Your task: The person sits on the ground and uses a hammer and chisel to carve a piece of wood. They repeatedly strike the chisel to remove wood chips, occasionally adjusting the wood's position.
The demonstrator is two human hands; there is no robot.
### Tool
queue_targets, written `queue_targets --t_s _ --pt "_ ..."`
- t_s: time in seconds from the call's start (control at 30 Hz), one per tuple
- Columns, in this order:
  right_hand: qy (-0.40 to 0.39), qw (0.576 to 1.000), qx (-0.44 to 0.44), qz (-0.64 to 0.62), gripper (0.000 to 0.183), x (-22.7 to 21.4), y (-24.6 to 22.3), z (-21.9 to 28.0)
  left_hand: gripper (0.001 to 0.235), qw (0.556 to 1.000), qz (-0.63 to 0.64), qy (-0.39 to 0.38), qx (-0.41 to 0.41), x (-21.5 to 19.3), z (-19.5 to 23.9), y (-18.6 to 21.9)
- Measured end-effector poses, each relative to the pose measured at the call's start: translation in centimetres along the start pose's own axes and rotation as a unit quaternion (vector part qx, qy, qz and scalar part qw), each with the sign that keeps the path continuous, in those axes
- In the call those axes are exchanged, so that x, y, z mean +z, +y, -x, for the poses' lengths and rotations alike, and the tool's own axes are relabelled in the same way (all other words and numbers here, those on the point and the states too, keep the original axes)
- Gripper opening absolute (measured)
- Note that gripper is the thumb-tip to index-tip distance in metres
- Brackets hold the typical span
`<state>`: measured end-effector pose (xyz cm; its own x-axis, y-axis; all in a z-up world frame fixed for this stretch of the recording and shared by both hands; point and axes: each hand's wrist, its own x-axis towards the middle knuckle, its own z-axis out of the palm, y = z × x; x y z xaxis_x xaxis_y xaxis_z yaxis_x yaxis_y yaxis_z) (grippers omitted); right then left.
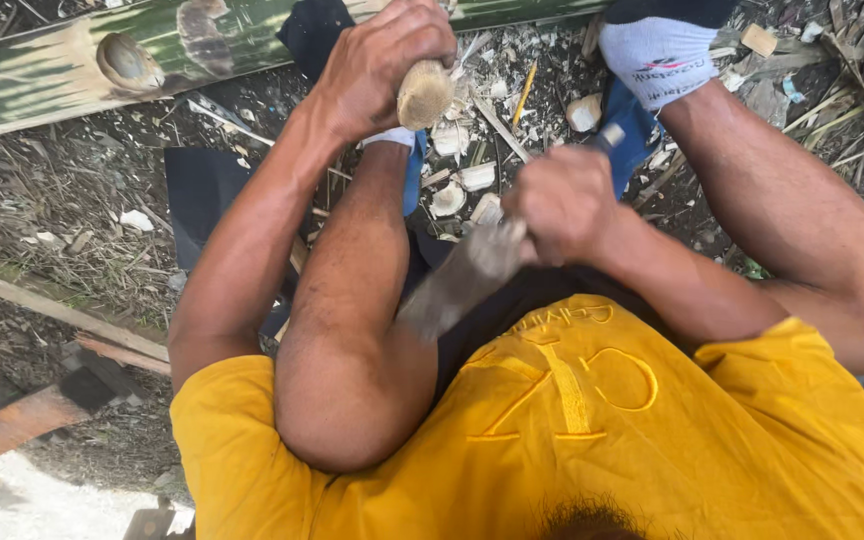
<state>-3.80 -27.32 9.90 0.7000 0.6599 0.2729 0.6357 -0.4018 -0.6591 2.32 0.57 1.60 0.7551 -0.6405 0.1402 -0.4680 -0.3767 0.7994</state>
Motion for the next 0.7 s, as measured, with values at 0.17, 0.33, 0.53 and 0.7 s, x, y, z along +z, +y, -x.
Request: queue_targets --t_s 0.17,0.33,0.53,0.7 --pt "-0.081 0.981 0.167 0.048 0.053 -0.1 1.9 -3.1 0.028 0.996 0.075 0.030 -0.042 -0.5 -1.2 -0.2" --pt "0.040 0.996 -0.047 -0.068 0.052 -1.8 -0.6 -1.8 0.035 0.998 -0.039 0.035 0.021 0.2 -0.7 -1.3" --pt "-0.078 0.976 0.190 0.069 0.043 0.3 2.4 -3.9 0.047 0.996 0.034 0.078 -0.035 0.4 -1.6 -2.2" --pt "0.026 0.996 0.074 -0.031 0.041 -2.3 0.7 -0.8 0.038 0.993 0.067 0.088 -0.045 2.6 -0.1 -3.8"
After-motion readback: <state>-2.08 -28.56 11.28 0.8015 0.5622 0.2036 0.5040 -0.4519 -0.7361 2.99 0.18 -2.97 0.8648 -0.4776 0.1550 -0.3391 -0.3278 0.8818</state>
